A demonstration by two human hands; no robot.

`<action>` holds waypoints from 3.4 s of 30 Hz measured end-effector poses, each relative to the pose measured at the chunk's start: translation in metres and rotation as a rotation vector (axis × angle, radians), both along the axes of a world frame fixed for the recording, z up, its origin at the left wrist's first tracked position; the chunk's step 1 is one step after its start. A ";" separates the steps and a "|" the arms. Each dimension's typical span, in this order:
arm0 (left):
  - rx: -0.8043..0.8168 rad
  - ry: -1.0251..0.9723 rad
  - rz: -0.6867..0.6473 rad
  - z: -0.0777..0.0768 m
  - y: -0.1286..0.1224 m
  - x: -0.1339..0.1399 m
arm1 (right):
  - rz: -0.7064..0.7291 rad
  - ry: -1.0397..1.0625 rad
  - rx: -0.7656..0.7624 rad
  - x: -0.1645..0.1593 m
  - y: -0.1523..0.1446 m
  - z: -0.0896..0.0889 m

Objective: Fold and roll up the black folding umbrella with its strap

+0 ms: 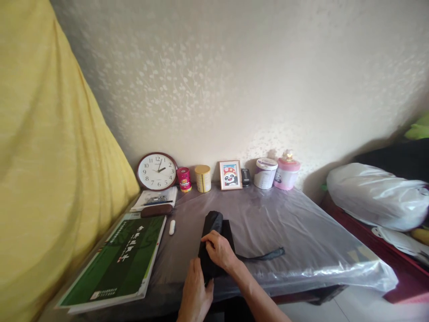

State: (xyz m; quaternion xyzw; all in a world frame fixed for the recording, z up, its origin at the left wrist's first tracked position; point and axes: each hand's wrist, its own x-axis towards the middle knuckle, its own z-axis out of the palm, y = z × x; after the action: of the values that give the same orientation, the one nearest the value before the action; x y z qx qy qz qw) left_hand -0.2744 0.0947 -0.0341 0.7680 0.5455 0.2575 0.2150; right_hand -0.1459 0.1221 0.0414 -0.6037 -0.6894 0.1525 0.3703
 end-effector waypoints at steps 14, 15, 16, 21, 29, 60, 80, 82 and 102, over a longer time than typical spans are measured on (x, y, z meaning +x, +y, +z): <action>-0.009 0.116 -0.138 0.020 -0.001 -0.002 | 0.132 -0.057 0.037 0.001 0.007 0.001; -0.029 0.141 -0.140 0.019 0.000 -0.002 | 0.144 -0.030 0.053 0.003 0.006 0.000; -0.044 0.159 -0.144 0.018 0.001 -0.002 | 0.151 -0.003 0.072 0.005 0.005 -0.001; -0.038 0.161 -0.135 0.015 0.004 0.000 | 0.147 -0.022 0.209 0.015 0.001 -0.005; -0.128 0.137 -0.161 0.004 0.012 -0.003 | 0.137 -0.222 0.165 0.027 0.035 -0.021; -0.064 0.038 -0.040 0.037 -0.009 0.001 | -0.414 0.577 -0.286 0.100 0.015 -0.036; -0.036 0.053 -0.037 0.035 -0.010 0.001 | -0.288 0.178 -0.125 0.013 -0.014 -0.028; -0.022 0.055 -0.043 0.033 -0.009 0.000 | -0.283 0.191 -0.118 0.005 -0.017 -0.029; 0.016 -0.046 -0.055 0.021 -0.004 -0.007 | -0.231 0.048 0.087 -0.022 -0.050 -0.017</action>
State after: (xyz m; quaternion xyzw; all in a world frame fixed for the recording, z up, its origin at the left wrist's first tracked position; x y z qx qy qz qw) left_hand -0.2810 0.0904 -0.0136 0.7784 0.5169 0.2735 0.2283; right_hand -0.1680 0.0719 0.0248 -0.6587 -0.6121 0.0931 0.4276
